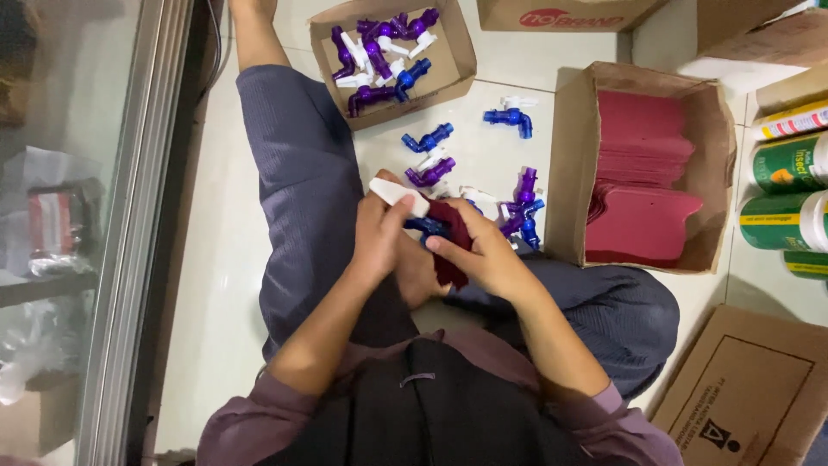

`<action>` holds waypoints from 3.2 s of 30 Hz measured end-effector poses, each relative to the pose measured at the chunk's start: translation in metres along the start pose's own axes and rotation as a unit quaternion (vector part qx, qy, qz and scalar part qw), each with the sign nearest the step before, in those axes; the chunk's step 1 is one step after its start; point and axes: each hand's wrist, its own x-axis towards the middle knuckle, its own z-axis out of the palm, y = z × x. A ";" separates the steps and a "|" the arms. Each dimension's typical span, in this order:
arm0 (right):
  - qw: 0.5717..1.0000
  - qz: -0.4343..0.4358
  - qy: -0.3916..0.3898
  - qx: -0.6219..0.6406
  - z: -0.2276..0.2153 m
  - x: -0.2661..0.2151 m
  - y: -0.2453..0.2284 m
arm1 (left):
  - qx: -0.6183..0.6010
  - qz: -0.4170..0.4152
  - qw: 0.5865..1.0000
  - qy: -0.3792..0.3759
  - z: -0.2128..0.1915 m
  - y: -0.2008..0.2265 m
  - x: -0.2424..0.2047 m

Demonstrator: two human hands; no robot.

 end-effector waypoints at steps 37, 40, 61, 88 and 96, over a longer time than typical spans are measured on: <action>0.928 0.056 0.035 -0.367 -0.035 0.003 0.045 | 0.167 -0.049 0.979 -0.104 0.050 -0.088 0.029; 0.974 0.163 0.072 -0.143 -0.044 -0.005 0.055 | 0.174 -0.164 0.971 -0.014 0.034 -0.058 0.073; 0.782 0.222 0.229 0.535 -0.027 -0.009 0.166 | 0.623 -0.001 0.758 -0.192 0.058 -0.122 0.088; 0.954 -0.033 0.263 -0.143 0.032 0.005 0.124 | -0.423 -0.236 0.860 -0.158 0.030 -0.088 0.018; 0.916 0.063 0.123 0.377 -0.010 -0.004 0.046 | -0.327 -0.281 0.871 -0.237 0.014 -0.061 0.017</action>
